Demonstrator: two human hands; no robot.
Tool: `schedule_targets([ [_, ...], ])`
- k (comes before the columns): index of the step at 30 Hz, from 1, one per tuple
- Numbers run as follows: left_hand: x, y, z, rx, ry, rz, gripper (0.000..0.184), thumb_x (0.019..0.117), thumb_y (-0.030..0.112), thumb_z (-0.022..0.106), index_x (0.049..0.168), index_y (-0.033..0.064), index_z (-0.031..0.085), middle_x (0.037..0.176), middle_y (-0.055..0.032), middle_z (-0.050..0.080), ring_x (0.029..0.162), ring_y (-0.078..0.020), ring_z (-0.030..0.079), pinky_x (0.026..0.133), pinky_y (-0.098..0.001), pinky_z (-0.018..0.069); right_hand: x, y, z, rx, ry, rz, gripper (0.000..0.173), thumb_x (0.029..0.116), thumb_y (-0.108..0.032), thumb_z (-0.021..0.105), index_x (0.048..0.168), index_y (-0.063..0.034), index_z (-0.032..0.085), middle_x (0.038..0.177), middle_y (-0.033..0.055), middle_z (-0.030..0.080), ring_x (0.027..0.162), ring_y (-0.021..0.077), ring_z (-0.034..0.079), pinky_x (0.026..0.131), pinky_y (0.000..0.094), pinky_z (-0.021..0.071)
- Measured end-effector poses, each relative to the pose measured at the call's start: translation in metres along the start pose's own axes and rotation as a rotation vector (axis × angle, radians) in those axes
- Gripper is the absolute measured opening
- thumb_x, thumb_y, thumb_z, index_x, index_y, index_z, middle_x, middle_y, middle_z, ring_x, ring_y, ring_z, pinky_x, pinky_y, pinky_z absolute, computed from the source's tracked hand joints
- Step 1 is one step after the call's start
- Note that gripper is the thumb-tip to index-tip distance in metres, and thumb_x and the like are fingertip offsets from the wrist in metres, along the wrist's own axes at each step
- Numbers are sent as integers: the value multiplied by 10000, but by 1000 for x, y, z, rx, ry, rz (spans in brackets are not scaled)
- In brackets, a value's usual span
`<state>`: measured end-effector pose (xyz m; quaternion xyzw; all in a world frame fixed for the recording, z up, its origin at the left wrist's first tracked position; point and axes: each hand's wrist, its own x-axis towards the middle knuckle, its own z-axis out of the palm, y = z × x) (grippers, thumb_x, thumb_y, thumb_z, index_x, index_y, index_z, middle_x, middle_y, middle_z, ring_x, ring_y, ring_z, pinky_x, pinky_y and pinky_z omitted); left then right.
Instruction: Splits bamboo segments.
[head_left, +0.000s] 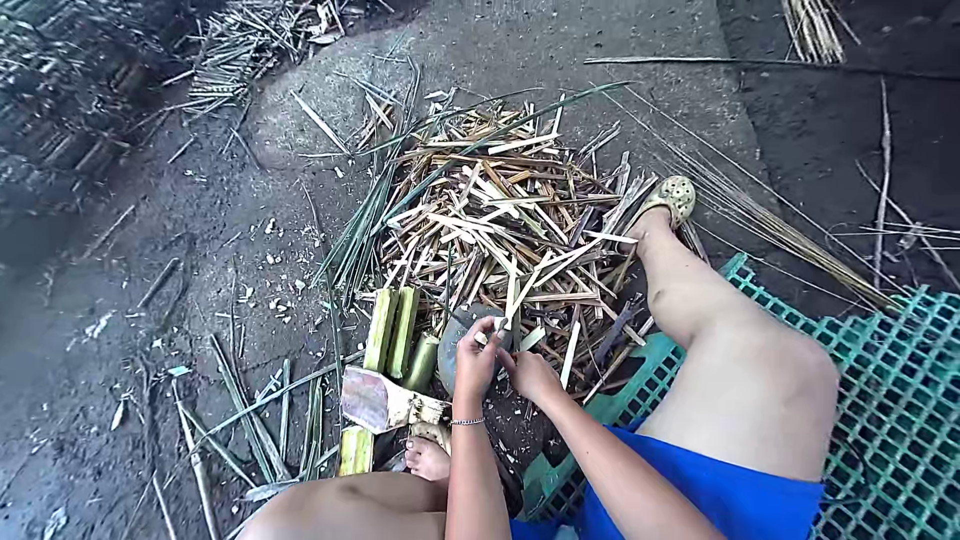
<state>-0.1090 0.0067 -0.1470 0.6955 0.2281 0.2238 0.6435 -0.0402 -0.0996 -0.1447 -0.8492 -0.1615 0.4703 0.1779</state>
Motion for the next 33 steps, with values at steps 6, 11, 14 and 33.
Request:
schedule_targets([
  [6, -3, 18, 6, -195, 464, 170, 276, 950, -39, 566, 1202, -149, 543, 1072, -109, 730, 1012, -122, 709, 937, -316, 578, 14, 21, 0, 480, -151, 111, 698, 1070, -629, 245, 953, -33, 589, 660, 39, 490, 520, 162, 473, 524, 339, 449],
  [11, 9, 23, -16, -243, 648, 219, 234, 928, -82, 584, 1159, -90, 547, 1020, -77, 744, 957, -136, 731, 886, -331, 607, -20, 48, 21, 780, -24, 160, 642, 1094, -564, 261, 873, -37, 553, 570, 15, 432, 442, 138, 429, 453, 310, 429],
  [14, 6, 8, -16, -73, 484, -1, 284, 941, -42, 614, 1204, -146, 584, 1074, -163, 723, 984, -145, 701, 907, -319, 570, -31, 45, 22, 902, 89, 94, 600, 1111, -509, 264, 810, -52, 511, 512, -3, 409, 387, 114, 407, 404, 276, 412],
  [33, -5, -4, 0, 151, 345, 78, 166, 889, 29, 709, 1037, -42, 730, 887, -61, 750, 792, -23, 692, 787, -220, 570, -53, -26, -25, 518, 386, -574, 432, 1088, -354, 401, 853, -83, 642, 590, -90, 440, 491, 13, 437, 510, 240, 418],
])
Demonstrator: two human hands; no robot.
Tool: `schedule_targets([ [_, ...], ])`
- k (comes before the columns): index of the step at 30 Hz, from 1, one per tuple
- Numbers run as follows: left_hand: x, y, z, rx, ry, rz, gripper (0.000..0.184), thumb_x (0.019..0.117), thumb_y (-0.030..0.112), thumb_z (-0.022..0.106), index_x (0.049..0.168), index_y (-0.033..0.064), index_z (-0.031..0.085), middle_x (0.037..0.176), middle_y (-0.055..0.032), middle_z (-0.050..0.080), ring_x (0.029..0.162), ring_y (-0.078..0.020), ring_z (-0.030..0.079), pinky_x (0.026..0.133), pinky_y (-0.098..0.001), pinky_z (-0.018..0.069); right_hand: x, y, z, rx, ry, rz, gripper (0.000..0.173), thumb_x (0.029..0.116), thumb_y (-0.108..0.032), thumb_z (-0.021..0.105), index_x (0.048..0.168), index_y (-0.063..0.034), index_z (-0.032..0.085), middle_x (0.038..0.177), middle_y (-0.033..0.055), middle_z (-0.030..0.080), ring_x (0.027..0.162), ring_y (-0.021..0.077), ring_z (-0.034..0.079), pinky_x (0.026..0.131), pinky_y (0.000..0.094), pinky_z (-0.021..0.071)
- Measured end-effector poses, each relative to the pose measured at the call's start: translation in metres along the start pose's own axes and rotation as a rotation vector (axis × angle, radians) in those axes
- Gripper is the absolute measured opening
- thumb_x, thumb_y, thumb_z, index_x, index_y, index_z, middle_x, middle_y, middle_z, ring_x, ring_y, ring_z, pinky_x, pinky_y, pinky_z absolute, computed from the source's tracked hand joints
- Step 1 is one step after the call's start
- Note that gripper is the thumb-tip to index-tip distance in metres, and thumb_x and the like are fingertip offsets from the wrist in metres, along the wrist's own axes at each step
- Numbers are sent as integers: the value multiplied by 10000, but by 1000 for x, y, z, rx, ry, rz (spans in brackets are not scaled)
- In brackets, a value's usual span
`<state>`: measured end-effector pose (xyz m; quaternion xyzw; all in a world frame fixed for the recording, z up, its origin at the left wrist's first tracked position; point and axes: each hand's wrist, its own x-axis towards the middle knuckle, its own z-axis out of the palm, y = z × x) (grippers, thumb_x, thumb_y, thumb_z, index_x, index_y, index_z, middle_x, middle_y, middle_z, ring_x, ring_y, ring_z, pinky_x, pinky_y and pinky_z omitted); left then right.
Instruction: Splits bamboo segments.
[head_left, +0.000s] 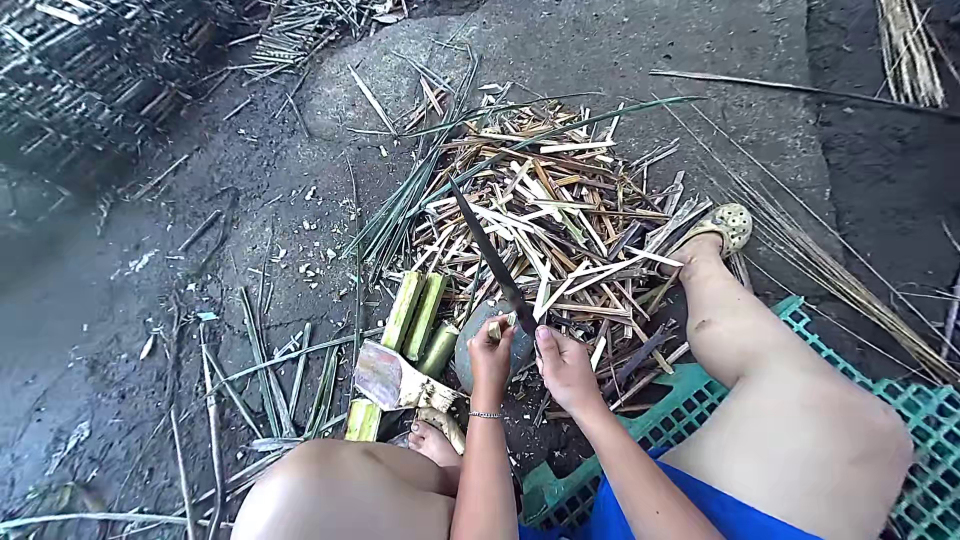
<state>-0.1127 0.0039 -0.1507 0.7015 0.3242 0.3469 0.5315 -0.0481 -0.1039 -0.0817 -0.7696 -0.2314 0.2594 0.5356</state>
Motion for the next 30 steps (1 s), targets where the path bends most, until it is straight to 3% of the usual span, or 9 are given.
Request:
schedule_targets([
  [9, -2, 4, 1, 93, 44, 108, 157, 879, 24, 712, 1013, -52, 742, 863, -91, 756, 770, -42, 705, 774, -222, 574, -3, -18, -12, -100, -28, 49, 439, 1086, -390, 413, 889, -98, 676, 601, -86, 443, 514, 22, 444, 534, 259, 419],
  [16, 0, 11, 2, 90, 10, 47, 165, 880, 43, 727, 1024, -33, 750, 884, -82, 762, 801, -43, 710, 803, -234, 575, 0, -23, -20, -157, -81, 116, 475, 1090, -433, 403, 870, -99, 660, 610, -63, 445, 531, 64, 456, 554, 305, 420],
  [18, 0, 9, -2, 85, -52, -7, 190, 885, 48, 723, 1057, -30, 748, 925, -95, 761, 837, -67, 712, 830, -258, 572, -3, -20, -15, -194, -77, 122, 482, 1088, -439, 403, 884, -91, 666, 621, -53, 451, 554, 81, 467, 576, 331, 428],
  [21, 3, 4, -12, -12, -104, -133, 298, 932, 16, 673, 1216, -76, 681, 1151, -183, 731, 1048, -166, 715, 967, -341, 558, 5, -25, -19, -226, -115, 153, 510, 1095, -455, 395, 922, -69, 680, 661, -6, 494, 613, 139, 508, 628, 395, 448],
  [23, 4, 6, -22, -132, 28, -186, 297, 956, -4, 617, 1233, -105, 643, 1170, -173, 713, 970, -125, 706, 865, -298, 576, 4, -34, -27, -230, -101, 128, 518, 1088, -473, 398, 907, -72, 673, 649, -12, 480, 597, 130, 492, 610, 385, 434],
  [25, 7, 10, -28, -216, 239, -214, 252, 971, 3, 576, 1193, -98, 638, 1065, -95, 714, 790, -44, 651, 672, -214, 540, 1, -31, -26, -214, -34, 70, 499, 1075, -467, 400, 885, -98, 676, 610, -61, 450, 541, 67, 462, 556, 316, 423],
  [26, 8, 13, -30, -245, 327, -233, 237, 981, 3, 574, 1190, -88, 638, 1019, -72, 708, 735, -25, 618, 614, -189, 503, 0, -23, -23, -211, -35, 93, 500, 1079, -461, 396, 899, -92, 682, 617, -48, 470, 551, 81, 481, 564, 331, 438],
  [28, 11, 18, -31, -278, 397, -224, 234, 967, -24, 606, 1189, -87, 648, 951, -58, 698, 658, -11, 575, 554, -167, 467, 5, -4, -16, -230, -122, 216, 551, 1096, -466, 385, 1011, -29, 709, 742, 91, 603, 711, 232, 599, 706, 492, 494],
  [30, 16, 22, -29, -290, 345, -156, 262, 925, -52, 621, 1182, -95, 648, 949, -52, 696, 663, -6, 580, 558, -164, 474, 15, 0, -16, -265, -168, 268, 586, 1096, -499, 362, 1013, -26, 698, 793, 122, 618, 777, 272, 615, 747, 529, 483],
])
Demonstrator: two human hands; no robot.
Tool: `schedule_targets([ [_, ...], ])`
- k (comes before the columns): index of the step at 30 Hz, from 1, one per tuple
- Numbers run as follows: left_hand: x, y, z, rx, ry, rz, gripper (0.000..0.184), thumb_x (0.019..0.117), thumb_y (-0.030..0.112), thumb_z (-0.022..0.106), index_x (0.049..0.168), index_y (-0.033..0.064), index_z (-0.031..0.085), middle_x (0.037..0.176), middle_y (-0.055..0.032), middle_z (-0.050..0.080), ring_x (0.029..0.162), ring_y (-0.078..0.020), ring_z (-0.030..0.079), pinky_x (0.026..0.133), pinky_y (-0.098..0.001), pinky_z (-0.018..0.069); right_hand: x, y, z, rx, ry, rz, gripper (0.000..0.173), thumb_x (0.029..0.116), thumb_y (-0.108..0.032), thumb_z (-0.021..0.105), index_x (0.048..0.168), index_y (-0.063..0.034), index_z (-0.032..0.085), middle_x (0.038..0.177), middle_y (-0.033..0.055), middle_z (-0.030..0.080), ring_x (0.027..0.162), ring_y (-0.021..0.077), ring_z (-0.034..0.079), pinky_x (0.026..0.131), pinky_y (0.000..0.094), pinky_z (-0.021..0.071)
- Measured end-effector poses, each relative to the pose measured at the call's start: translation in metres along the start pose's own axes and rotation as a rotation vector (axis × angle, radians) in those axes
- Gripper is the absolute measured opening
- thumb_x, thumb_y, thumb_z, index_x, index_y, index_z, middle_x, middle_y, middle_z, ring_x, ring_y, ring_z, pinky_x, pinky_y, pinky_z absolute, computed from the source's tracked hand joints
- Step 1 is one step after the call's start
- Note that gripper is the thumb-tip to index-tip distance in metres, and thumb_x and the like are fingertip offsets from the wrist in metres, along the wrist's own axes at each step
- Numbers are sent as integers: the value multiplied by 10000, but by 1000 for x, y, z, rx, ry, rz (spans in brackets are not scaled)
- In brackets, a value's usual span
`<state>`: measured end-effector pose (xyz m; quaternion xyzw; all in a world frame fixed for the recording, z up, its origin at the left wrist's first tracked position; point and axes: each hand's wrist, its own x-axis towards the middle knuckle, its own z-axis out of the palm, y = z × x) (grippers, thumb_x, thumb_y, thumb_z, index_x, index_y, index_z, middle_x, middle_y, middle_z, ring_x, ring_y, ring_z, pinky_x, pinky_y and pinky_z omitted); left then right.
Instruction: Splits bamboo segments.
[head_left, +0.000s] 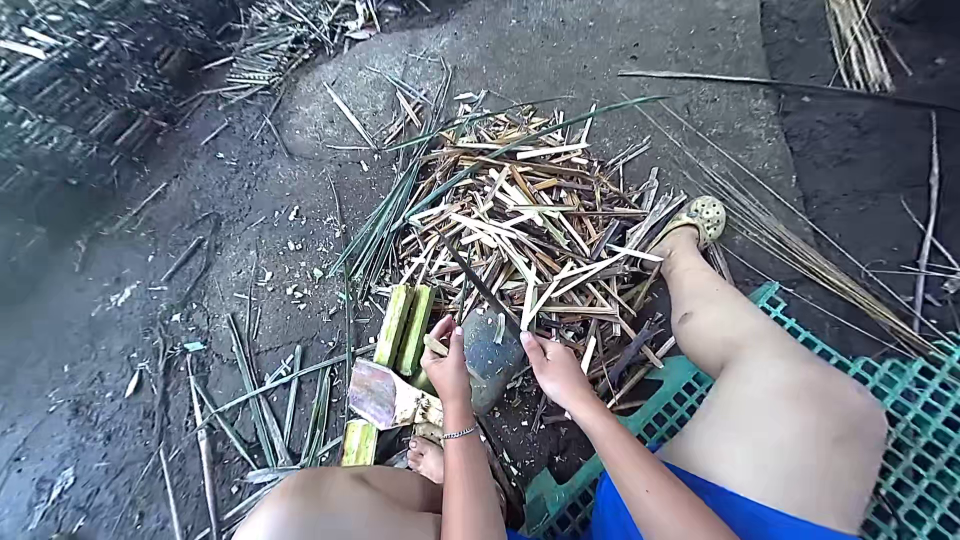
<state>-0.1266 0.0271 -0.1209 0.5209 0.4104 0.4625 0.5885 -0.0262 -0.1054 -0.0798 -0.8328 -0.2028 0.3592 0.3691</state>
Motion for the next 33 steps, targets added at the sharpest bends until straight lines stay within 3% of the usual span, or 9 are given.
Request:
schedule_targets([
  [5, -6, 5, -3, -93, -99, 98, 342, 839, -57, 650, 1180, -84, 636, 992, -25, 690, 606, 15, 533, 539, -158, 468, -16, 6, 4, 29, 104, -87, 550, 1078, -494, 388, 950, -54, 691, 677, 35, 543, 632, 186, 553, 631, 452, 472],
  [6, -8, 3, -4, -93, -141, 90, 385, 817, -38, 673, 1198, -78, 636, 1004, -26, 685, 587, 18, 512, 529, -160, 458, -16, 16, 12, 27, 63, -40, 568, 1083, -491, 390, 997, -27, 705, 719, 91, 593, 683, 245, 595, 678, 510, 495],
  [8, -8, 0, -3, -20, -311, 50, 532, 782, 24, 724, 1287, -82, 594, 1237, -101, 628, 623, 23, 481, 551, -169, 431, -3, 38, 25, -34, -53, 73, 637, 1088, -521, 368, 1052, 18, 705, 869, 209, 674, 862, 372, 665, 815, 611, 506],
  [11, -6, 7, 5, 183, -549, -3, 671, 776, 80, 788, 1400, -18, 559, 1427, -140, 563, 611, 19, 430, 537, -203, 375, 6, 43, 27, -88, -95, 110, 666, 1084, -556, 335, 1028, -1, 700, 905, 202, 677, 909, 366, 665, 832, 601, 497],
  [13, -14, 9, 10, 258, -623, 7, 535, 815, 79, 787, 1325, 10, 640, 1321, -104, 657, 668, 10, 524, 599, -206, 442, -5, 38, 22, -117, -78, 95, 647, 1077, -568, 349, 1031, -28, 704, 880, 176, 679, 885, 345, 673, 810, 588, 509],
  [15, -19, 7, 16, 257, -633, 10, 307, 881, 54, 736, 1182, -4, 717, 1140, -88, 736, 841, -29, 678, 770, -222, 567, -14, 36, 23, -139, -64, 96, 623, 1077, -557, 358, 1028, -38, 698, 854, 164, 671, 861, 341, 670, 782, 578, 508],
  [17, -25, -2, 16, 280, -620, -32, 212, 936, 51, 672, 1129, -6, 738, 1082, -89, 752, 948, -69, 699, 867, -265, 560, -13, 48, 35, -156, -99, 150, 637, 1080, -562, 347, 1088, -31, 700, 939, 197, 695, 940, 374, 683, 832, 600, 512],
  [26, -1, -9, 24, 263, -386, -95, 173, 982, 19, 610, 1117, -34, 705, 981, -43, 738, 620, 1, 552, 569, -186, 455, 28, 27, 45, -222, -187, 183, 726, 1059, -637, 287, 1143, -36, 687, 1121, 209, 698, 1109, 374, 668, 915, 603, 505],
  [33, 26, -5, 36, 279, -325, -177, 190, 1011, 47, 598, 1164, -22, 688, 981, -57, 732, 535, -24, 497, 518, -212, 428, 42, -1, 33, -274, -246, 220, 778, 1054, -655, 256, 1235, -22, 671, 1283, 207, 659, 1239, 360, 619, 996, 591, 480],
])
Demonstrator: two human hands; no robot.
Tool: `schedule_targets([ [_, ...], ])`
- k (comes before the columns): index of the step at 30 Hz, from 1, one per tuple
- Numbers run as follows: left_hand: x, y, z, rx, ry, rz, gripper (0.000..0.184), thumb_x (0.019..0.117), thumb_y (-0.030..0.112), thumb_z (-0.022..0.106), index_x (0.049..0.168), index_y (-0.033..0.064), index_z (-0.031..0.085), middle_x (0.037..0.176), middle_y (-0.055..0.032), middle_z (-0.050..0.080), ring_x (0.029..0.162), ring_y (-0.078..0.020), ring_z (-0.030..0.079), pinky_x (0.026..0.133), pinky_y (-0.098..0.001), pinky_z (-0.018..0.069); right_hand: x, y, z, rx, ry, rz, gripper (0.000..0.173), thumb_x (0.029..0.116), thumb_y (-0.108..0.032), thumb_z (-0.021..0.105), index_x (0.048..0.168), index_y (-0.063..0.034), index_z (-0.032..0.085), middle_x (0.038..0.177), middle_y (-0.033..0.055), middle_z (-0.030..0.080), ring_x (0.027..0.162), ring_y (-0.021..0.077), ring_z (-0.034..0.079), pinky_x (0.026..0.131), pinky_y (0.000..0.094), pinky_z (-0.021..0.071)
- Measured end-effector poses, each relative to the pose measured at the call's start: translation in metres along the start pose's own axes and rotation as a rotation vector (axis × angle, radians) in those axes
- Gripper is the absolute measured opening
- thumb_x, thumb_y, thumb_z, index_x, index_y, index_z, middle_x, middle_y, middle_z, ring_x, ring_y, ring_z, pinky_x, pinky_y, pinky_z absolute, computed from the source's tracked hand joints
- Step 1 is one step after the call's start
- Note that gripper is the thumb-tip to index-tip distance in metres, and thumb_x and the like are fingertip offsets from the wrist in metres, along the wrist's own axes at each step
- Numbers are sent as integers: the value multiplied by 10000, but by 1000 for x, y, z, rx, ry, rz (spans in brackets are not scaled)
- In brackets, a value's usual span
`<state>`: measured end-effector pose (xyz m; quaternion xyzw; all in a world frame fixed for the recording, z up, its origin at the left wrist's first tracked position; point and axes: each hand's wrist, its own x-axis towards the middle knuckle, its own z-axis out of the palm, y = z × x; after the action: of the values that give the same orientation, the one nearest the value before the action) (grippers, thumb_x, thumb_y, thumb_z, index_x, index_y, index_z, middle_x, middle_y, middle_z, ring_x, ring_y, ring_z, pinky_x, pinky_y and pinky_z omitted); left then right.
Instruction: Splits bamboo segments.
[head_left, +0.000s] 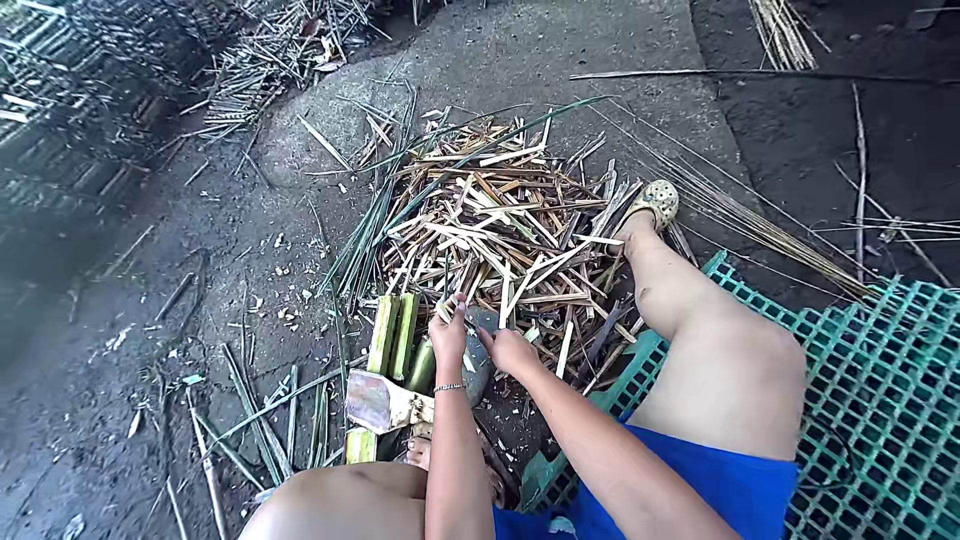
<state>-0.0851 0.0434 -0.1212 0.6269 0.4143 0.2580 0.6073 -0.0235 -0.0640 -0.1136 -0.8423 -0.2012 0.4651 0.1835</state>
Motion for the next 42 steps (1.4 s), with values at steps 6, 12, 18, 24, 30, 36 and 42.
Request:
schedule_targets([
  [6, 7, -4, -7, 91, -146, -2, 219, 1005, 69, 603, 1187, -26, 680, 1037, -73, 732, 621, -42, 572, 590, -235, 490, 9, -2, 10, 6, 0, 46, 788, 1055, -651, 262, 1232, -5, 677, 1316, 223, 648, 1268, 369, 606, 1027, 597, 468],
  [12, -7, -3, -11, -146, -30, 91, 187, 999, 6, 564, 1130, -72, 673, 991, -70, 738, 607, -10, 565, 578, -189, 483, 30, 7, 4, 118, -27, 90, 793, 1069, -620, 269, 1250, 52, 649, 1343, 264, 617, 1293, 389, 581, 1059, 598, 440],
  [18, -18, 81, 20, -344, -181, 201, 335, 985, 5, 538, 1315, -42, 571, 1127, -72, 722, 587, -3, 557, 559, -191, 495, 42, 24, 11, 497, -84, 213, 697, 1061, -644, 262, 984, -27, 577, 677, 34, 484, 501, 144, 470, 500, 314, 448],
  [24, -11, 78, 50, -132, -306, 216, 474, 979, 106, 619, 1440, 35, 539, 1358, -111, 627, 935, -127, 649, 782, -313, 538, 19, 50, 30, 777, -128, 257, 635, 1078, -611, 248, 894, -67, 520, 580, 0, 427, 435, 115, 421, 439, 276, 415],
  [30, -15, 5, 2, -310, -44, 226, 223, 981, 0, 490, 1123, -69, 647, 1023, -31, 707, 951, -47, 644, 893, -252, 526, -15, 87, 58, 901, 15, 234, 628, 1091, -571, 246, 882, -53, 533, 549, 2, 428, 420, 124, 431, 434, 287, 428],
  [36, -26, -27, 13, -230, -119, 101, 175, 973, -37, 581, 1099, -81, 694, 843, -18, 719, 721, -37, 653, 718, -220, 565, -32, 65, 26, 894, 172, -81, 580, 1127, -453, 224, 799, -70, 513, 509, -30, 417, 391, 88, 414, 402, 255, 406],
  [42, -33, -34, 17, -237, -127, 223, 97, 934, 26, 646, 952, -14, 732, 840, 33, 716, 762, 33, 634, 738, -183, 535, -67, 32, 1, 844, 305, -388, 485, 1115, -340, 262, 793, -106, 539, 541, -93, 449, 420, 8, 430, 432, 185, 422],
])
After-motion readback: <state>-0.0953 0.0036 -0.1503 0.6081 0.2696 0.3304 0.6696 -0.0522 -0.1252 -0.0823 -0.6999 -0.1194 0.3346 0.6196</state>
